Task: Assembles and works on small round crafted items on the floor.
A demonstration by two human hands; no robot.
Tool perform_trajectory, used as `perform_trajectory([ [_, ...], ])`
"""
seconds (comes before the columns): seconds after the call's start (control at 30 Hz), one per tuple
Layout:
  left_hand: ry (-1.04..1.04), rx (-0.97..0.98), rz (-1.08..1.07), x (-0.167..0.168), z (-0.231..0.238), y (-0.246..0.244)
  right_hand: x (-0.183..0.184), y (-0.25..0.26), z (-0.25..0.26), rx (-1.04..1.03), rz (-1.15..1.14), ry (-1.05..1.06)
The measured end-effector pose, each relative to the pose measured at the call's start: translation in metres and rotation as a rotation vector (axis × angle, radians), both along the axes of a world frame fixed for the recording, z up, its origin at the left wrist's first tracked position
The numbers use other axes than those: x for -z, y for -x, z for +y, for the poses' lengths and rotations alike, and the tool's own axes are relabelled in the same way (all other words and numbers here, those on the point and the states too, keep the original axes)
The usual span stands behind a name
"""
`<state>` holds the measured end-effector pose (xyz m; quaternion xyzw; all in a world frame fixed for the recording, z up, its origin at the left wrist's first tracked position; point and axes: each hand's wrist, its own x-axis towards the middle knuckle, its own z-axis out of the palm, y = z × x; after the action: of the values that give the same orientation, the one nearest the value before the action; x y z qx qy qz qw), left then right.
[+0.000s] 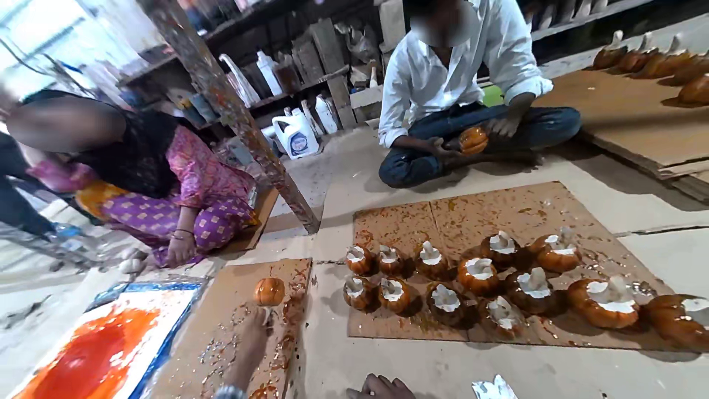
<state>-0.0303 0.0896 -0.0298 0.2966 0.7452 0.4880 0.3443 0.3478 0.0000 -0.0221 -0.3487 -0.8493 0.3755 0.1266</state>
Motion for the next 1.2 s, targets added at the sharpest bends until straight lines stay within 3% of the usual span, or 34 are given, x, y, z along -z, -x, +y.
perform_trajectory([
  [0.07,-0.246,0.055,-0.236,-0.018,-0.032,-0.046,-0.003,-0.003,0.005,0.03,-0.014,-0.022],
  [0.2,-0.358,0.157,-0.458,-0.045,-0.08,-0.123,-0.011,-0.014,0.013,0.096,-0.063,-0.029],
  [0.33,-0.402,0.28,-0.624,-0.021,-0.108,-0.177,-0.015,-0.035,0.024,0.238,-0.081,-0.058],
  [0.5,-0.45,0.23,-0.92,-0.014,-0.138,-0.232,-0.025,-0.075,0.03,0.522,0.129,-0.216],
  [0.67,-0.35,0.394,-0.818,0.021,-0.158,-0.238,-0.039,-0.085,0.005,0.438,0.247,-0.102],
  [0.8,-0.3,0.459,-0.74,0.026,-0.156,-0.239,-0.028,-0.07,-0.009,0.331,0.25,-0.091],
  [1.0,-0.284,0.46,-0.741,0.027,-0.152,-0.239,-0.02,-0.061,-0.002,0.321,0.066,-0.282],
  [1.2,-0.305,0.378,-0.755,0.026,-0.153,-0.237,-0.021,-0.042,-0.02,0.265,-0.073,-0.271],
])
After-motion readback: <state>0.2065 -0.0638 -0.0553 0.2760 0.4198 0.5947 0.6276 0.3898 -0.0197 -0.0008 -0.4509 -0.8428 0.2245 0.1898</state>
